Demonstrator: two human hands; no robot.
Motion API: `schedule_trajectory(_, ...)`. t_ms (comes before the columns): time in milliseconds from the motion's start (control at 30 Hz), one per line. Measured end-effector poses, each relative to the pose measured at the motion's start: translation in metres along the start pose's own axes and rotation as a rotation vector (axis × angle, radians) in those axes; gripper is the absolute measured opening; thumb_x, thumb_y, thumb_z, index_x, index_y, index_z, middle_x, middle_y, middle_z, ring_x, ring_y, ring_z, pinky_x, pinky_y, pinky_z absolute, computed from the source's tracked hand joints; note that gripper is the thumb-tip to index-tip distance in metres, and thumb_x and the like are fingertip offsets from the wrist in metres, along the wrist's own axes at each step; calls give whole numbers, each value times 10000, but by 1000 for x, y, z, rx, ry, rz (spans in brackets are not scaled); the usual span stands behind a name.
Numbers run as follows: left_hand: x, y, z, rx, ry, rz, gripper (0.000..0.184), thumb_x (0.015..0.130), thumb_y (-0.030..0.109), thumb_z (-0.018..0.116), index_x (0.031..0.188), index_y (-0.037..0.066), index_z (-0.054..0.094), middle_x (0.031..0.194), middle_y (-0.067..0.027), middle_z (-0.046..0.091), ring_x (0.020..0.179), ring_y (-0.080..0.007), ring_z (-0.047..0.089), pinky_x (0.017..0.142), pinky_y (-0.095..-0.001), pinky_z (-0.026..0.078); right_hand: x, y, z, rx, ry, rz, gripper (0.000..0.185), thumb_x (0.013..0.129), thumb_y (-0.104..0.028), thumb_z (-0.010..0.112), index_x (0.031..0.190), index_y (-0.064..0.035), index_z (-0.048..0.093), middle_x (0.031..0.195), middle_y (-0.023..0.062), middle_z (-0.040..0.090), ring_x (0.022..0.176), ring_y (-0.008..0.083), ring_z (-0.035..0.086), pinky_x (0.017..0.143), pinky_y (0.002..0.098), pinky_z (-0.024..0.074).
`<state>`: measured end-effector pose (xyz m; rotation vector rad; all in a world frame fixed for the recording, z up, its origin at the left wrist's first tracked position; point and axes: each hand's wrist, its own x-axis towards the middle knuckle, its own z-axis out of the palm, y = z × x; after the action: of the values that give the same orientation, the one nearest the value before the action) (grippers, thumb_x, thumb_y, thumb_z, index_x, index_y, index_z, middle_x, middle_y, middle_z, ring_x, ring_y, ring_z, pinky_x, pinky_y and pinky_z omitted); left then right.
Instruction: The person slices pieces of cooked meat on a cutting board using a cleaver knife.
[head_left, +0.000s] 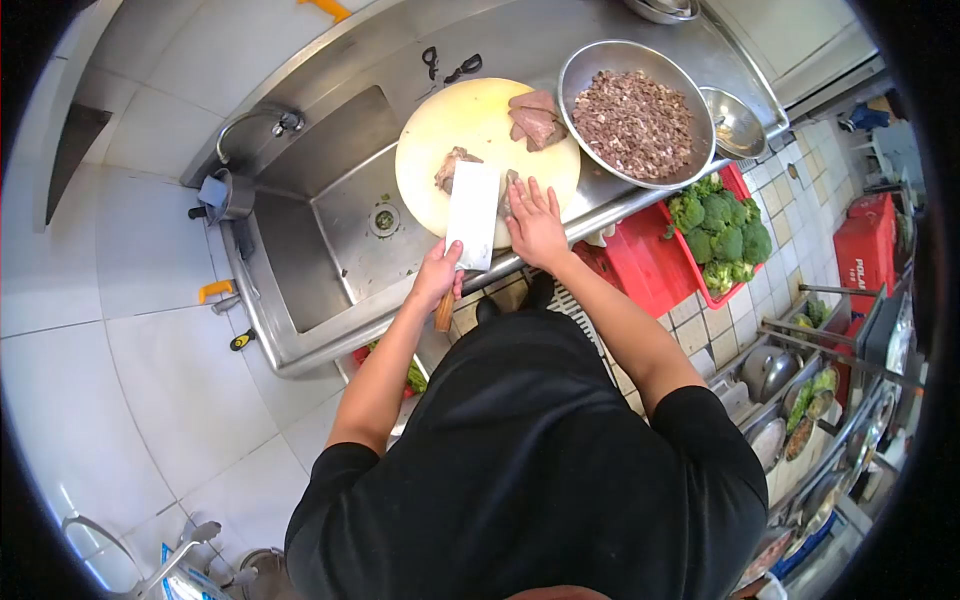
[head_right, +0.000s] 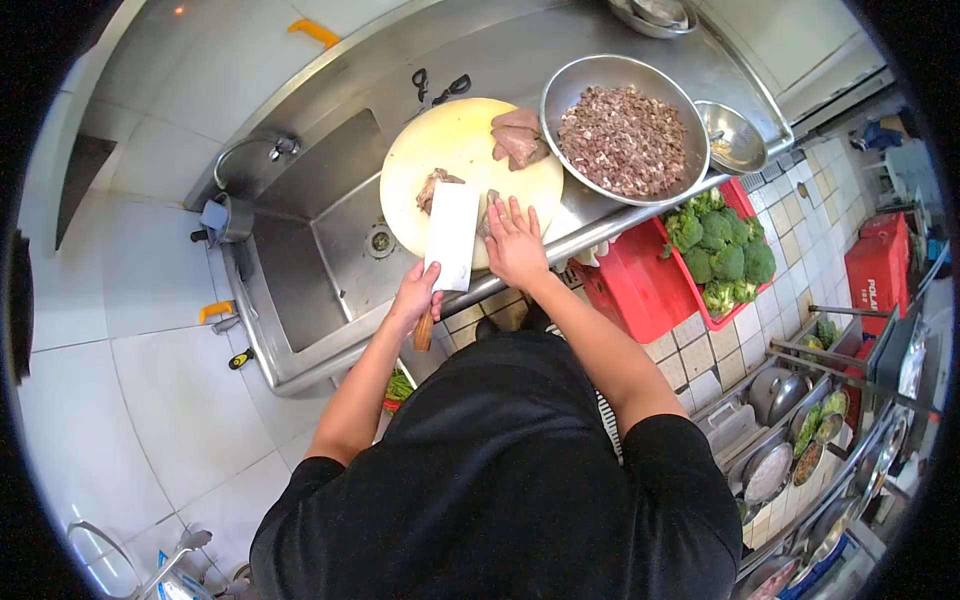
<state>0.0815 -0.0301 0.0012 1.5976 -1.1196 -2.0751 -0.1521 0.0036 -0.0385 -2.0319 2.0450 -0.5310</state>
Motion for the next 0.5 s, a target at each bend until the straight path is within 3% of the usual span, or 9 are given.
schedule_trajectory(167,7,-1,-6,42,-4,58,305,1117,361,454,1243,96,536,603,-12,483,390,-119,440,361,-303,433,-12,-7,-3,20,-29,-23,666,997,-292,516,1575,-7,347,1654,158,356,1569,375,221,1275,553,120)
schedule_trajectory(200,9,-3,-8,59,-1,67,305,1116,361,456,1242,95,537,609,-13,485,392,-119,442,362,-302,433,-8,-11,-8,-69,10,-51,655,987,-303,550,1549,-11,384,1604,178,409,1509,380,333,1231,554,234)
schedule_trajectory(300,1,-6,-13,18,45,70,297,1112,362,470,1230,98,537,634,-18,496,399,-127,447,364,-309,435,12,-38,-47,-3,-120,127,627,981,-335,586,1501,-17,437,1441,182,532,1373,374,460,1130,536,357)
schedule_trajectory(333,-3,-7,-15,-8,64,66,294,1111,363,474,1226,100,537,636,-18,498,398,-129,448,364,-311,435,15,-34,-36,-107,-5,14,521,965,-346,626,1356,-15,533,1239,164,603,1198,353,556,1000,482,449)
schedule_trajectory(433,-16,-13,-21,-42,106,82,280,1106,362,488,1206,104,533,619,-13,491,390,-135,444,365,-315,432,33,-18,-7,-344,-166,-48,417,947,-334,650,1217,-26,574,1198,163,608,1139,361,590,972,457,483)
schedule_trajectory(467,-20,-17,-23,-56,107,87,278,1105,362,491,1201,104,532,613,-12,489,388,-135,442,365,-314,432,31,-17,-8,-326,4,-77,317,915,-225,685,1132,-21,575,1126,184,656,1044,356,655,907,434,526)
schedule_trajectory(500,-25,-23,-25,-72,109,89,275,1104,362,494,1196,105,531,606,-10,486,386,-136,441,365,-313,431,32,-12,-12,-137,-20,-18,306,905,-196,693,1128,-21,580,1092,183,675,1026,355,670,894,437,533)
